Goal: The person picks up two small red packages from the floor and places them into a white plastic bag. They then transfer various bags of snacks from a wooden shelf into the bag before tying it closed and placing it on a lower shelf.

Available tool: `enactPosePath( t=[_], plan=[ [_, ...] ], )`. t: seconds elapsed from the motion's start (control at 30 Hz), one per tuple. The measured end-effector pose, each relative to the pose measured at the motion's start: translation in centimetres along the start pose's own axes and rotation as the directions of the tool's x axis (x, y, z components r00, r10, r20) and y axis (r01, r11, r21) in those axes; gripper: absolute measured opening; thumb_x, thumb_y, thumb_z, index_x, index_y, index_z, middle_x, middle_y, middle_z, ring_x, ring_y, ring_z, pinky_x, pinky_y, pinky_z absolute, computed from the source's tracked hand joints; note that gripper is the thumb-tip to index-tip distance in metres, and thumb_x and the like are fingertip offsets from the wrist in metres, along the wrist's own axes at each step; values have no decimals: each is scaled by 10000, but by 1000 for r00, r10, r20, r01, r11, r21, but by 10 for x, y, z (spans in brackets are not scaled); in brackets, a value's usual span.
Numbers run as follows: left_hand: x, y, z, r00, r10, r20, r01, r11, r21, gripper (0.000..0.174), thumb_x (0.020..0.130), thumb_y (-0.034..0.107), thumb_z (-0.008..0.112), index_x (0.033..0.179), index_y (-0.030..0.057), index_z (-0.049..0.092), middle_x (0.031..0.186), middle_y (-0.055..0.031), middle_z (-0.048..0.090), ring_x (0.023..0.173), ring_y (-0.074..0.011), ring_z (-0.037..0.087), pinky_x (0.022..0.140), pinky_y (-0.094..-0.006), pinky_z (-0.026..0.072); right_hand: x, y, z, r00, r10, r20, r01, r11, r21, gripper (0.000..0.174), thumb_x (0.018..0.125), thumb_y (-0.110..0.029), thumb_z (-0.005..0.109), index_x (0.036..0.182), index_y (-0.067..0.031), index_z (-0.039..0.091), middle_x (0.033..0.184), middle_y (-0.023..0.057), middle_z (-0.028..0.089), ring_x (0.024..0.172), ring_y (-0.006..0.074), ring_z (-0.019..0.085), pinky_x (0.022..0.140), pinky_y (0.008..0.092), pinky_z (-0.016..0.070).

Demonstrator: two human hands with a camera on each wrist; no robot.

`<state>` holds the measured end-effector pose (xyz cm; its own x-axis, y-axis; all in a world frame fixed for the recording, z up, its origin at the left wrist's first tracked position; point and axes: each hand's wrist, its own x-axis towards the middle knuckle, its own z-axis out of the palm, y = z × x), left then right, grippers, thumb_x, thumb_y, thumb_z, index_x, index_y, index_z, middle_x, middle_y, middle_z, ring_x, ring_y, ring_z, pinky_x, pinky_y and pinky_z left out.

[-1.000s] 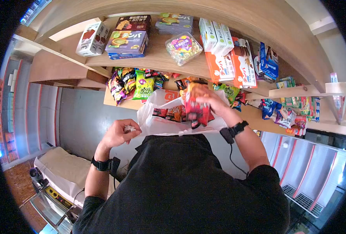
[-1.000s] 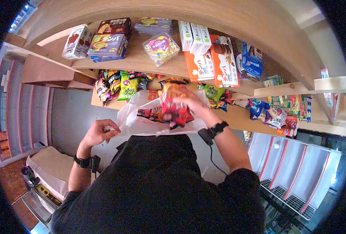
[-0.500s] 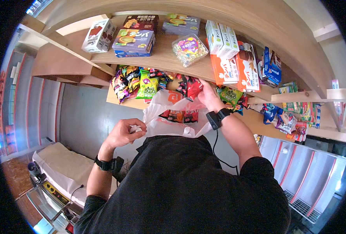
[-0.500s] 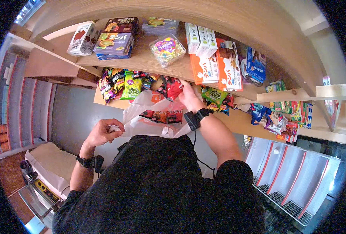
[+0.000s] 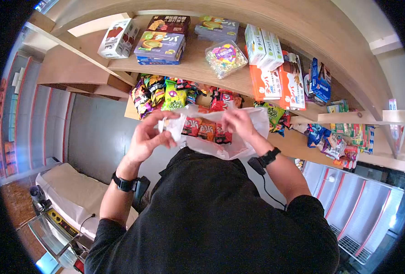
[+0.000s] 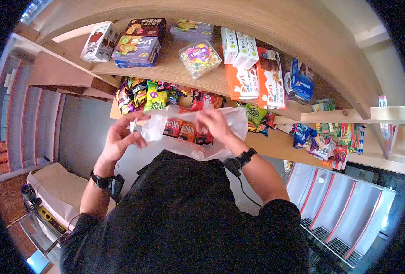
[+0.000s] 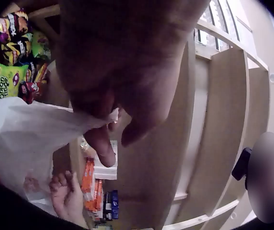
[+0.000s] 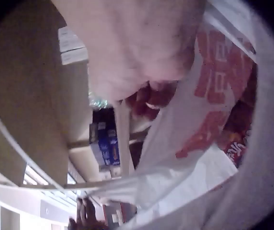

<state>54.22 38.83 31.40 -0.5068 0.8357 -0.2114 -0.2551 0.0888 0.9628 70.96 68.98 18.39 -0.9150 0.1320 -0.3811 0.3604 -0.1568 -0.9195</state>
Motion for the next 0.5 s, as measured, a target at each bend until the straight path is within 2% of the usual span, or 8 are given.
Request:
enactPosePath(
  t=[0.03, 0.13, 0.23, 0.3, 0.37, 0.43, 0.47, 0.5],
  plan=[
    [6, 2, 3, 999, 45, -15, -46, 999, -21, 499, 944, 92, 677, 1404, 18, 495, 1402, -162, 585, 780, -201, 723, 644, -296, 586, -6, -3, 2, 977, 91, 192, -77, 994, -79, 261, 1031, -249, 575, 959, -34, 705, 819, 46, 725, 788, 162, 702, 711, 344, 542],
    [20, 7, 10, 992, 125, 24, -123, 990, -64, 543, 954, 94, 666, 1446, 11, 453, 1465, -195, 530, 868, -240, 736, 695, -309, 593, 11, 40, 11, 889, 352, 292, -134, 810, -571, 274, 981, -267, 612, 1020, -21, 727, 897, 115, 756, 819, 248, 736, 765, 395, 557],
    [24, 16, 17, 990, 111, 82, -107, 993, -55, 534, 957, 82, 659, 1443, 6, 451, 1474, -203, 519, 884, -255, 740, 700, -316, 598, 41, 112, 5, 955, 288, -75, -213, 487, -847, 343, 923, -321, 677, 1099, -29, 717, 1017, 145, 746, 949, 309, 710, 847, 427, 547],
    [22, 12, 18, 991, 97, 90, -89, 992, -86, 533, 957, 79, 657, 1443, 7, 450, 1472, -209, 519, 885, -258, 741, 698, -318, 600, 57, 161, -2, 938, 122, -325, -343, 472, -812, 419, 885, -358, 720, 1151, -34, 710, 1096, 164, 738, 1035, 349, 692, 902, 448, 540],
    [18, 12, 17, 994, 82, 66, -76, 992, -99, 528, 958, 77, 658, 1440, 8, 452, 1470, -213, 520, 880, -260, 741, 695, -319, 602, 60, 171, -7, 888, 108, -448, -405, 646, -647, 478, 855, -367, 748, 1218, -61, 694, 1182, 150, 726, 1134, 374, 657, 969, 465, 515],
    [12, 11, 12, 997, 69, 43, -65, 993, -95, 522, 959, 77, 659, 1435, 7, 455, 1465, -216, 524, 873, -261, 742, 690, -320, 604, 58, 181, -4, 845, 226, -486, -479, 724, -496, 519, 835, -379, 774, 1238, -66, 680, 1213, 134, 716, 1188, 369, 629, 999, 472, 497],
    [10, 10, 10, 997, 72, 33, -69, 994, -86, 519, 960, 78, 659, 1431, 5, 456, 1461, -216, 527, 869, -261, 743, 687, -320, 604, 53, 186, -6, 849, 267, -456, -506, 657, -559, 516, 849, -381, 779, 1216, -33, 675, 1166, 147, 729, 1099, 353, 677, 955, 458, 530],
    [9, 9, 7, 997, 81, 20, -79, 994, -80, 515, 960, 79, 660, 1428, 3, 457, 1458, -216, 531, 865, -262, 743, 684, -321, 604, 53, 196, -5, 847, 292, -445, -483, 772, -412, 524, 855, -373, 780, 1219, -14, 665, 1157, 155, 730, 1070, 342, 689, 934, 450, 542]
  ],
)
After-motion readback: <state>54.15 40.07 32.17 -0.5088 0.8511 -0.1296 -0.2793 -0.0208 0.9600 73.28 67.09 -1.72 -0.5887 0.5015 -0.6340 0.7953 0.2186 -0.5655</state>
